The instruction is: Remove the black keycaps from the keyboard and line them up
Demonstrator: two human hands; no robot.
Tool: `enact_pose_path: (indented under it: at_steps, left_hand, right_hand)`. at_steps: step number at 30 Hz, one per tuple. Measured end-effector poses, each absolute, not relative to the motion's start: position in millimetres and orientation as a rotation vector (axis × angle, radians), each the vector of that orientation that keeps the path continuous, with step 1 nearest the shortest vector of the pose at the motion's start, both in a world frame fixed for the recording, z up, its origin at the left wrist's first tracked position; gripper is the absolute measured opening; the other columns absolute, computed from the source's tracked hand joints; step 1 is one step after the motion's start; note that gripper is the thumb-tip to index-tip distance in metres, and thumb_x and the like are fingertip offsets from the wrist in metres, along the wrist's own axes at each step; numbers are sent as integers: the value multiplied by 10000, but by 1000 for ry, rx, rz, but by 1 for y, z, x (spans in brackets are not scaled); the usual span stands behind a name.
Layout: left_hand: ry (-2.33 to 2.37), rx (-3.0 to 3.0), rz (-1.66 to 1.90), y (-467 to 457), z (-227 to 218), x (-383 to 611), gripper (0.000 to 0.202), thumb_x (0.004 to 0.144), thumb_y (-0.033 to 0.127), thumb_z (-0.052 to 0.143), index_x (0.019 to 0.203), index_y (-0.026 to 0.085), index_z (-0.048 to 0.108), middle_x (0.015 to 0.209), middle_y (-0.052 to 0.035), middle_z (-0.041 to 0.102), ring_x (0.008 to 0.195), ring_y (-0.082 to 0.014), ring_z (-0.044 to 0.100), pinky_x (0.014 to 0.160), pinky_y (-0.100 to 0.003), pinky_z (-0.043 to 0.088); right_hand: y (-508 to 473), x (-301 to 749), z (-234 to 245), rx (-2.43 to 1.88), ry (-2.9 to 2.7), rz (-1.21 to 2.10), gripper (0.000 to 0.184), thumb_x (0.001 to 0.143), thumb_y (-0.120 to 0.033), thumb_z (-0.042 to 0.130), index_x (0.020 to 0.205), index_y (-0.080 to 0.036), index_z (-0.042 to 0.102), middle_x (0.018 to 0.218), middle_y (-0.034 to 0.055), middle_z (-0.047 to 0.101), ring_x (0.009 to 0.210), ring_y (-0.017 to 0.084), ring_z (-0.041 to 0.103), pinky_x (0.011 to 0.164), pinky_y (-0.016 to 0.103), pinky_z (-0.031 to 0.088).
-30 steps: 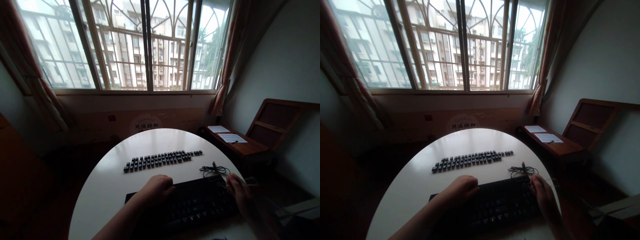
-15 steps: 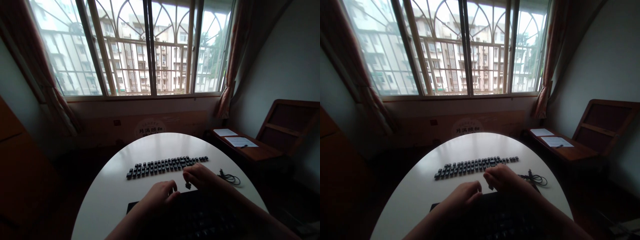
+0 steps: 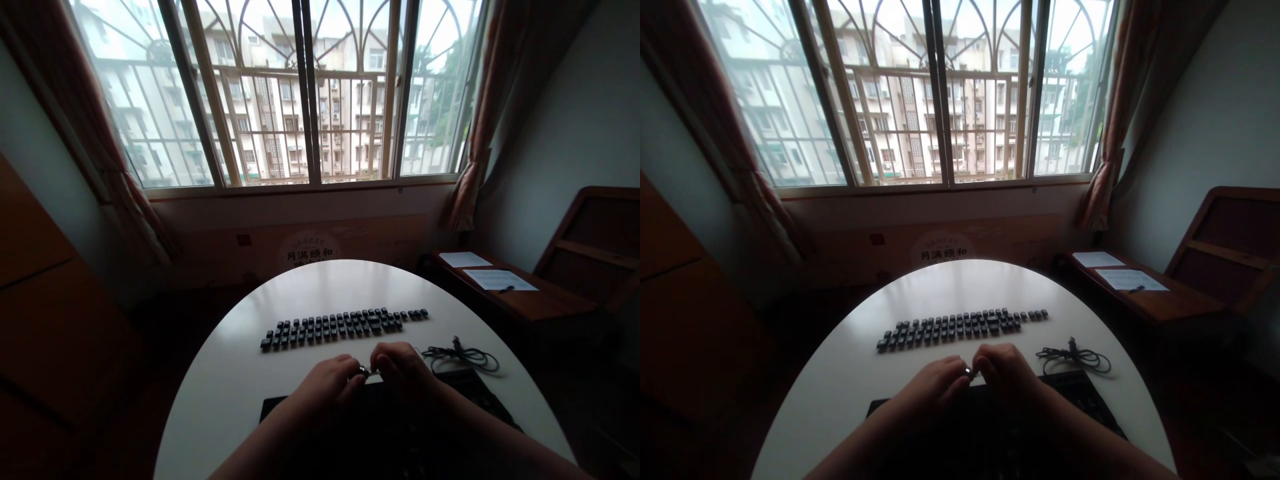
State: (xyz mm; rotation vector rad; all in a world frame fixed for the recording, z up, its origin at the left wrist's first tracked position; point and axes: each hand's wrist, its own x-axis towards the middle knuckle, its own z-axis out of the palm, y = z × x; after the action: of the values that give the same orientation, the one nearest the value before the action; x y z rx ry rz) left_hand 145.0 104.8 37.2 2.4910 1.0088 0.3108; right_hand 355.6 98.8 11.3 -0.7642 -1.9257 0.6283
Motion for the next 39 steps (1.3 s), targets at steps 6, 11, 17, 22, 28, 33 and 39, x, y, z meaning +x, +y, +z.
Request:
enact_pose_path:
  at_steps: [6,11,17,22,28,33,39]
  left_hand:
    - [1030,2462,341,106,34,144,177,958,323,431,941,201,559,941,-38,626,817,-183,570,707,-261,422]
    - [991,2470,416,108,28,144,154,947,302,432,929,201,547,929,-38,619,811,-182,561,717,-268,409]
    - [1062,2389,451,110,27,146,153,914,297,439,874,191,543,872,-34,607,780,-180,533,689,-266,390]
    - [1070,2307,509,110,28,147,171,900,322,443,838,189,531,842,-27,593,775,-180,529,679,-267,386]
    - [1053,2302,558,107,31,147,143,877,288,448,838,185,538,826,-31,594,770,-187,538,682,-273,405]
    - [1008,2279,538,107,32,147,173,884,265,446,944,190,589,935,-42,650,845,-202,568,768,-292,441]
    - [1018,2227,560,109,35,146,113,826,243,471,828,180,564,825,-34,623,776,-192,559,697,-276,427]
  right_hand:
    - [98,353,11,-656,-1953,542,515,1023,-507,372,736,-160,622,568,3,569,488,111,485,505,225,373]
    - [99,352,11,-639,-1964,478,500,1031,-486,366,751,-164,627,577,9,577,493,116,503,504,230,362]
    - [102,349,11,-560,-2007,154,491,1042,-468,329,773,-186,628,602,20,570,569,157,498,573,290,370]
    - [99,352,14,-546,-2058,-32,351,1030,-372,394,844,-201,637,714,37,575,738,203,509,693,352,417]
    - [94,350,13,-573,-1958,-68,305,1021,-355,383,912,-222,636,979,89,608,944,252,532,823,423,459]
    - [95,345,11,-531,-1954,24,284,1028,-321,364,1187,-217,575,985,95,627,921,254,556,789,432,471]
    - [95,350,9,-516,-1811,96,288,1010,-160,364,1202,-243,563,932,79,626,842,230,587,726,384,483]
